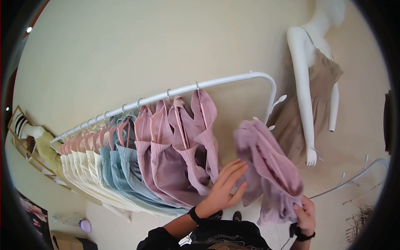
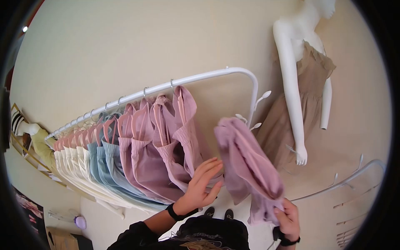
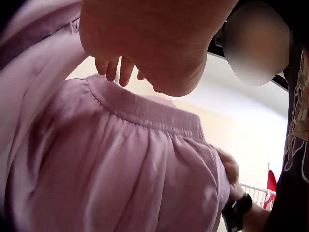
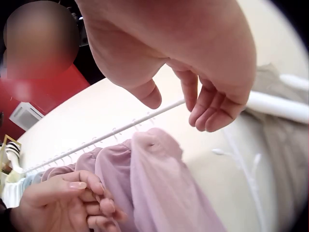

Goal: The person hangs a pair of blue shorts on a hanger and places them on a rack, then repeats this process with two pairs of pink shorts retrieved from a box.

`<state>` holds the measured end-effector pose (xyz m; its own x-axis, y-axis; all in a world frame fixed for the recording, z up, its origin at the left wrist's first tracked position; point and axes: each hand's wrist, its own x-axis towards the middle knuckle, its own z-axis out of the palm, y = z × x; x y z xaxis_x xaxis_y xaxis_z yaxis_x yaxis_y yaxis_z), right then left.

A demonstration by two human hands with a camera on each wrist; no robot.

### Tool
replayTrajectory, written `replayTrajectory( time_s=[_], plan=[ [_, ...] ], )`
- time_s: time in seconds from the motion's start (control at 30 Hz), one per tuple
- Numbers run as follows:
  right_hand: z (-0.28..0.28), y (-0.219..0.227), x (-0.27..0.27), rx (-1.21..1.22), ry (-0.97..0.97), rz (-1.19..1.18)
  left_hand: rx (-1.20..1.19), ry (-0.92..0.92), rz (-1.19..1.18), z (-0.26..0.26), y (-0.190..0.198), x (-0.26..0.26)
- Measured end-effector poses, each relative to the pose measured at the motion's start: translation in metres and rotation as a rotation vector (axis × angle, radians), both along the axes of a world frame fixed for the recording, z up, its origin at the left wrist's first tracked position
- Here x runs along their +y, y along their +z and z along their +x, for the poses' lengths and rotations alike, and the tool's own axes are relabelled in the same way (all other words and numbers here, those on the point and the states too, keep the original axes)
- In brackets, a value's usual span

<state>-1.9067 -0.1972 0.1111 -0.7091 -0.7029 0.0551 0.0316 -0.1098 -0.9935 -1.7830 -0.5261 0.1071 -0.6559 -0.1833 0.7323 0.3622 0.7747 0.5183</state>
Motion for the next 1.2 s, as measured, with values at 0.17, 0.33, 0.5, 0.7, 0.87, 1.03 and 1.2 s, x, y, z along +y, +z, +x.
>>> replayTrajectory(
  time_s=[0.17, 0.33, 0.5, 0.7, 0.87, 1.03, 1.2],
  plan=[
    [0.024, 0.057, -0.114, -0.025, 0.049, -0.111, -0.009, 0.007, 0.082, 0.035, -0.003, -0.012],
    [0.032, 0.077, -0.2, 0.126, 0.042, -0.169, -0.017, -0.001, 0.157, 0.065, -0.011, -0.023],
    [0.011, 0.041, -0.273, 0.209, 0.073, -0.144, -0.041, -0.042, 0.213, 0.082, -0.02, -0.034],
    [0.026, 0.024, -0.291, 0.248, -0.096, -0.154, -0.098, -0.126, 0.258, 0.088, -0.039, -0.046],
    [0.045, 0.015, -0.232, 0.653, -0.4, 0.055, -0.164, -0.25, 0.287, 0.086, -0.052, -0.047],
    [0.117, -0.025, -0.094, 0.554, -0.675, 0.219, -0.266, -0.438, 0.23, 0.069, -0.076, -0.024],
    [0.271, -0.063, 0.047, 0.226, -1.008, 0.465, -0.465, -0.741, 0.069, 0.05, -0.092, 0.041]
  ],
)
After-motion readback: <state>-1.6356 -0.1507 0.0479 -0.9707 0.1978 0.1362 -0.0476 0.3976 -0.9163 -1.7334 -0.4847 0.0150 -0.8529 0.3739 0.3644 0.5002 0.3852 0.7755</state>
